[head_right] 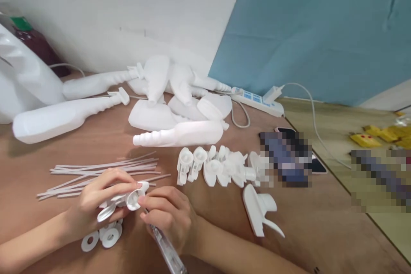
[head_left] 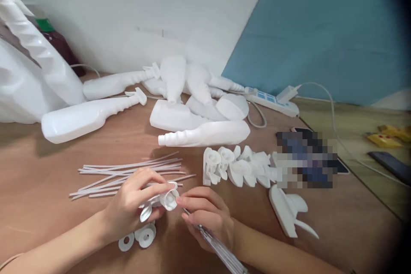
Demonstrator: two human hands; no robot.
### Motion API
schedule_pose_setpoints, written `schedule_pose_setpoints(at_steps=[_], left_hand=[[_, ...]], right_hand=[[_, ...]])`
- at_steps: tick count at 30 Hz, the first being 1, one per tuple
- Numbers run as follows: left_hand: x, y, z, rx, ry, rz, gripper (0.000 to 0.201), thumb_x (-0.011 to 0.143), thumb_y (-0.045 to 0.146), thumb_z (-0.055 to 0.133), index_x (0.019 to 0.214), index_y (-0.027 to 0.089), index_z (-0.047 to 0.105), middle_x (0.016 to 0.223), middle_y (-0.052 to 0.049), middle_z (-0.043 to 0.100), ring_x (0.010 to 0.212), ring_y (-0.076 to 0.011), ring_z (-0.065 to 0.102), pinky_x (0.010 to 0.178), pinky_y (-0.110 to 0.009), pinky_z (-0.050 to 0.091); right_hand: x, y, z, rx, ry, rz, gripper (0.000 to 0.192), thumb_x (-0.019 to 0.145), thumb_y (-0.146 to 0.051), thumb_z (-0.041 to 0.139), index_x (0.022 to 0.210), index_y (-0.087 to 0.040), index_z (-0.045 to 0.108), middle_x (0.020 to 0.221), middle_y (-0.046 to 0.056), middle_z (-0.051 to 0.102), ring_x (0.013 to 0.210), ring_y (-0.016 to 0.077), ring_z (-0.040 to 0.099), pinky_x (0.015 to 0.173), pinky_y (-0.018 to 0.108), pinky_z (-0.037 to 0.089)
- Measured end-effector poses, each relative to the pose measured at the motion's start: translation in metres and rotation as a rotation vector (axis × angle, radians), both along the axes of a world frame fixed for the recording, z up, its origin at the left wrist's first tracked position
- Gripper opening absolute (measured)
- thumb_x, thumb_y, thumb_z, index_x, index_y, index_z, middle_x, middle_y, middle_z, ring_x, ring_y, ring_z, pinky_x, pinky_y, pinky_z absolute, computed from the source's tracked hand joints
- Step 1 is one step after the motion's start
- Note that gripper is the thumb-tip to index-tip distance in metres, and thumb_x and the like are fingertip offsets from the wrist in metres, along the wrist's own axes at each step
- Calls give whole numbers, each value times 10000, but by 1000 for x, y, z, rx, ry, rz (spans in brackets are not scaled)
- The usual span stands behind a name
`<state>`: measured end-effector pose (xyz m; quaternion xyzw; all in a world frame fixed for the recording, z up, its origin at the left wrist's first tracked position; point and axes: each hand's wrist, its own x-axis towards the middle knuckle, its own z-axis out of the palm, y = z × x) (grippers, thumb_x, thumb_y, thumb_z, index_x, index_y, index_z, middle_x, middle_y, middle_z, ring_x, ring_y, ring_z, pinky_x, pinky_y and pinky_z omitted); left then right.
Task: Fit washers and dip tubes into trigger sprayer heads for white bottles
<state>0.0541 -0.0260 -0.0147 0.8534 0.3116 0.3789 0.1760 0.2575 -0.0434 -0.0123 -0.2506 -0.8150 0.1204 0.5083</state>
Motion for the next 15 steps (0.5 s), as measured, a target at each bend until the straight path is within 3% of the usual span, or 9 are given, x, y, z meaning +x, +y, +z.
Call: schedule_pose_setpoints(at_steps=[3,7,12,15], left_hand=[[1,1,2,-32,30,-2,392,760,111,558,1132,229,525,926,-78,588,813,-187,560,680,-303,479],[1,1,6,-47,50,6,378,770,127,557,1136,218,519,937,-73,584,843,-182,562,704,-291,485],[1,2,8,-64,81,7,292,787,130,557,1074,183,536,941,-74,586,853,-173,571,711,-277,480],[2,3,7,-62,87,6,249,792,175,585,1037,167,547,938,-78,594,871,-181,571,722,-289,475]], right_hand=[[1,-1,-9,1,-1,32,164,812,-83,514,940,-184,498,946,70,684,939,168,619,744,303,553],[1,0,-13,-124,49,84,195,817,-67,522,975,-175,488,1002,88,667,1034,169,591,818,319,537],[-3,3,-4,-252,247,150,181,823,-88,523,967,-195,494,981,81,669,932,157,643,784,288,547],[-1,2,3,-428,273,147,233,794,-38,530,943,-212,490,978,62,676,936,168,647,771,286,546]])
